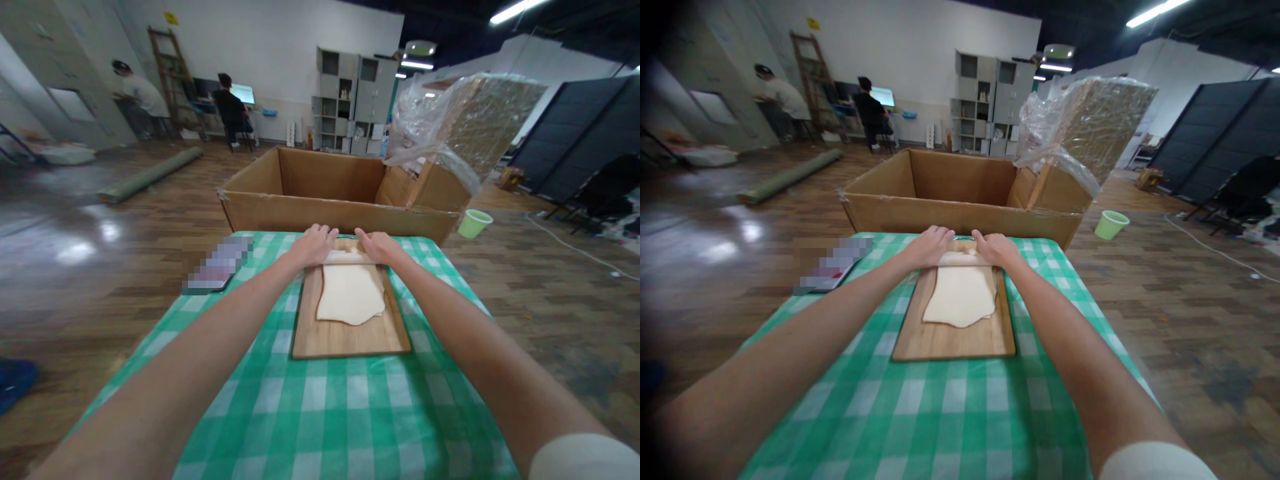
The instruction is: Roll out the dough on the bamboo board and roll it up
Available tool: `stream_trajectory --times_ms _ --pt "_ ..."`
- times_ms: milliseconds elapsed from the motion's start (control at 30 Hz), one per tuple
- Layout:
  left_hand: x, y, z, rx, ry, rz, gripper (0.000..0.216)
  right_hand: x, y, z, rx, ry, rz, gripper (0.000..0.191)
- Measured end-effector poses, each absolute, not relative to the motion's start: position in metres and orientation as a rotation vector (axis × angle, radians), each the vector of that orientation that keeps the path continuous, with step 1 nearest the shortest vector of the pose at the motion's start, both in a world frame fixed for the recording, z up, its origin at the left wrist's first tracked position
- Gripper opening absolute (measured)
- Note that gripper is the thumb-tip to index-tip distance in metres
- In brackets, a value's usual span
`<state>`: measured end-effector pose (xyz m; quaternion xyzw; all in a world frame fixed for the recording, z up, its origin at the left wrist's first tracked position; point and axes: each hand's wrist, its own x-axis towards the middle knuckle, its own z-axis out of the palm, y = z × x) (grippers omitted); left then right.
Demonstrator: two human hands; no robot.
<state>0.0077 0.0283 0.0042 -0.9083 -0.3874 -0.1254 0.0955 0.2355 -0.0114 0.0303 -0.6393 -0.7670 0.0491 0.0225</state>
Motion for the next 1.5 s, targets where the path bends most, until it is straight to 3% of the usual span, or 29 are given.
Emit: stream_trajectory --times_ms 333,533,733,1000,1267,1500 --pt "0.002 -0.018 0.006 -2.668 -1.273 -0.299 0.047 0.23 -0.055 0.027 -1.841 -2.481 -0.075 0.063" --pt "0.0 -0.067 0.01 -2.619 -1.435 -0.439 0.06 0.225 -0.097 0.023 -1.862 -2.333 -0.066 0.074" --pt "-0.007 -0.124 0.009 -2.623 -1.288 -0.552 0.068 0.226 -0.151 0.012 -1.752 -2.332 -0.119 0.08" --pt "-0.021 -0.195 0.017 -2.662 -1.272 -0.509 0.071 0.232 -0.222 0.004 -1.549 -2.41 -0.181 0.086" --pt "-0.007 -0.156 0.008 -2.574 -1.31 -0.455 0.08 0.235 -0.187 0.009 -1.531 -2.398 -0.129 0.082" --pt "0.008 -0.052 0.016 -2.693 -1.258 -0.258 0.052 0.235 -0.077 0.021 -1.568 -2.588 -0.093 0.046"
